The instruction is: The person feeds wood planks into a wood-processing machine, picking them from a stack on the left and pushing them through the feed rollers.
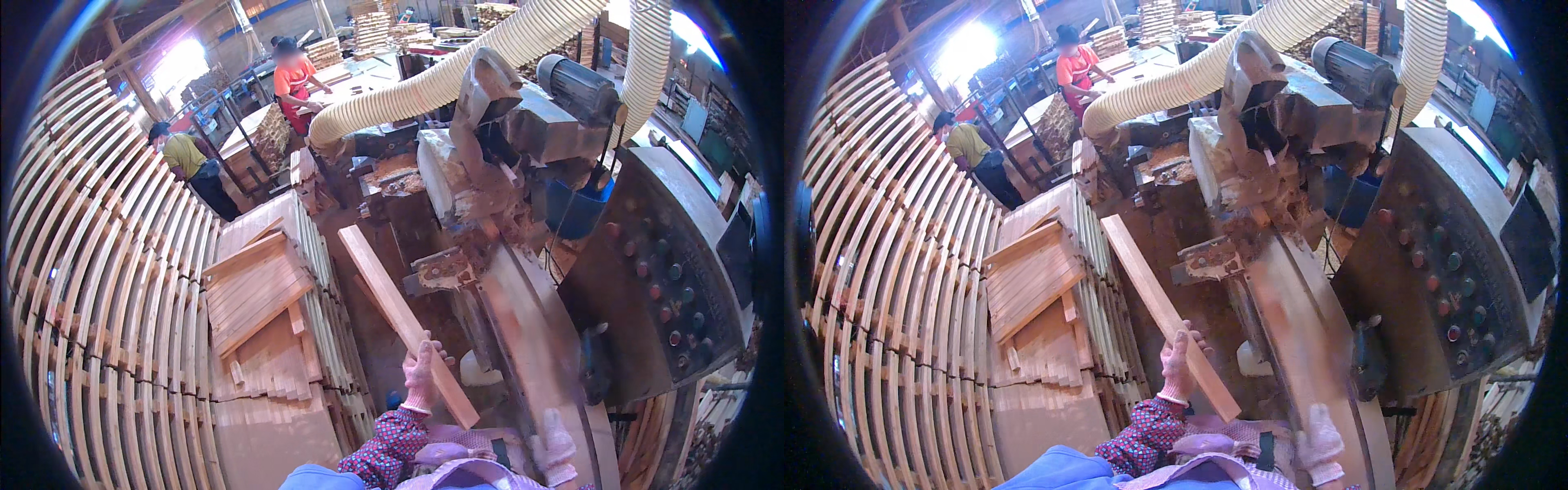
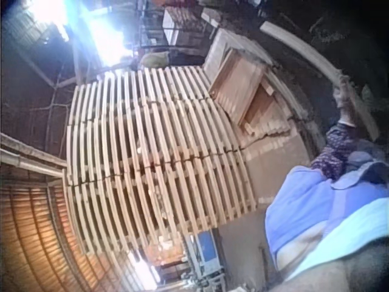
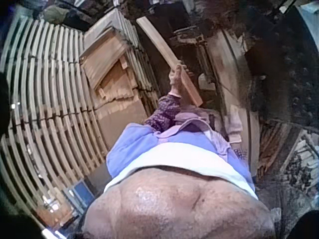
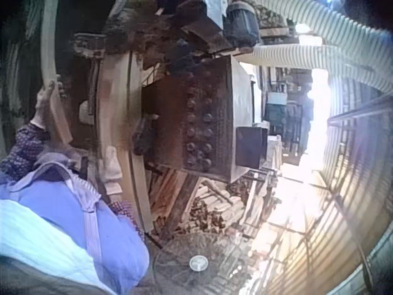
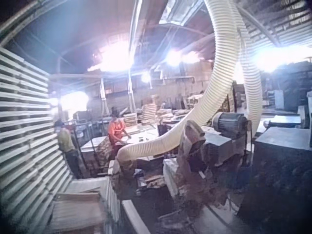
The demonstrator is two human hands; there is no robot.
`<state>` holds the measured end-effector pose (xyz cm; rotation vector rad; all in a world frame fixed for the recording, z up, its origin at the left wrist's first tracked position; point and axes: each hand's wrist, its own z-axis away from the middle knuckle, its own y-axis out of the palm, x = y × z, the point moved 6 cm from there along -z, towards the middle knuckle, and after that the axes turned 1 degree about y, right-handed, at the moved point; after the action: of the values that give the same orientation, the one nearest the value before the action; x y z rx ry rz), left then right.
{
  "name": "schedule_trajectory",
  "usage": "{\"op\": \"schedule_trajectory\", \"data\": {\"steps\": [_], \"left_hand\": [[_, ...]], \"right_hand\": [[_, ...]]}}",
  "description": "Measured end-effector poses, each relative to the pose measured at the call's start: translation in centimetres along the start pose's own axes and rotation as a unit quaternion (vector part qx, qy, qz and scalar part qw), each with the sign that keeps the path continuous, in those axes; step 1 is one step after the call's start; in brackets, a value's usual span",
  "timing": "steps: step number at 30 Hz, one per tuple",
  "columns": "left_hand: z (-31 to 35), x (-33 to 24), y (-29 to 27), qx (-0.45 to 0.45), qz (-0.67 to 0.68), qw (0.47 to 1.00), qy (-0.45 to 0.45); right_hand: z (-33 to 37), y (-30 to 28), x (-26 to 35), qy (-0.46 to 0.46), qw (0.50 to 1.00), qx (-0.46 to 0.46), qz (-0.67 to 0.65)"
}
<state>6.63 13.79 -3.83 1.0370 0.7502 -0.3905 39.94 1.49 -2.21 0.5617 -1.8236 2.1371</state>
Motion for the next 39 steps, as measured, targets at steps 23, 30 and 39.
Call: {"op": "schedule_trajectory", "data": {"steps": [23,30,39], "left_hand": [[-3.2,1.5,-3.9,0.082,-0.424,0.888,0.157],[-21.1,-17.7,-31.2,-0.389,-0.247,0.885,0.063],[-29.2,-22.5,-37.9,-0.469,-0.106,0.875,-0.061]], "right_hand": [[-8.2,3.4,8.1,-0.082,0.986,0.060,-0.135],[-4.5,4.5,-6.9,-0.101,0.979,-0.112,0.140],[-31.0,5.6,-1.1,-0.101,0.958,-0.111,0.243]]}}
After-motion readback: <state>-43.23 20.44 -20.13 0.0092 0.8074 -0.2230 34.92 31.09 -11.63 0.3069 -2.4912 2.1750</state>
